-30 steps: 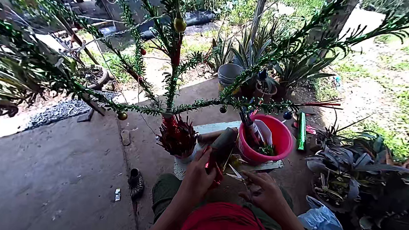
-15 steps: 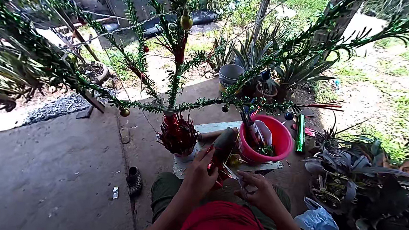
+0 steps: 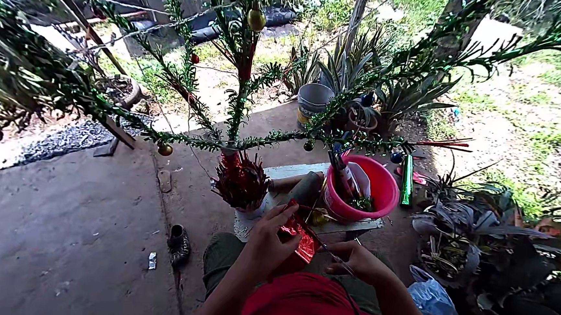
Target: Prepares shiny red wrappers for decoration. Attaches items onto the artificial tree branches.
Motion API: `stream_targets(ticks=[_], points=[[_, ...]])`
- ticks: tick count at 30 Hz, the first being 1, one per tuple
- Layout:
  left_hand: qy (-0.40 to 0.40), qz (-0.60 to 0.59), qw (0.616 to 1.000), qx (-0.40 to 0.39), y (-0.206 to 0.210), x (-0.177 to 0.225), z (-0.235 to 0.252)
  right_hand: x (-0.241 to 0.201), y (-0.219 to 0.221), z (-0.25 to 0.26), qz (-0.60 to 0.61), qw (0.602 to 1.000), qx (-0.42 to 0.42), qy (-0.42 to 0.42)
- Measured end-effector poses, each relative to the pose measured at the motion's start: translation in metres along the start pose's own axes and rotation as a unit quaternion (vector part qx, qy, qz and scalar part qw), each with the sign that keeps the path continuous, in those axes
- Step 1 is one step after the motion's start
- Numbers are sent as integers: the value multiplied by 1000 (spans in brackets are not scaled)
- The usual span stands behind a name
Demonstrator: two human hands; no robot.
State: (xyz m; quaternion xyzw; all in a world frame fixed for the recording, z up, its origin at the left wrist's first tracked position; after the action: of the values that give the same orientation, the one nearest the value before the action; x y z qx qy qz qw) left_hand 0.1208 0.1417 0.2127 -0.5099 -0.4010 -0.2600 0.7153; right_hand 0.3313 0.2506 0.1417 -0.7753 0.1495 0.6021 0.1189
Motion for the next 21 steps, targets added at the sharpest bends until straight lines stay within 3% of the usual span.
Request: stream_targets(ticks=[21], points=[[21, -62, 998, -23, -8, -10, 4, -1, 8, 3, 47, 998, 13, -37]])
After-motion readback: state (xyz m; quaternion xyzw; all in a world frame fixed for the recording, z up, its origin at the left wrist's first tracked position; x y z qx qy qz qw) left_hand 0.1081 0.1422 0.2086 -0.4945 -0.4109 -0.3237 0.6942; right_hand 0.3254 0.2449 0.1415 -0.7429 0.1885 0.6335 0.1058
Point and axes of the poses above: each hand's wrist, its own z-axis towards the middle knuckle, its own y-axis out of the palm, x = y × z, the point moved 4 cm from there along z, towards the middle knuckle, and after that the axes turned 5 degrees about -y, right-handed, at the moved point
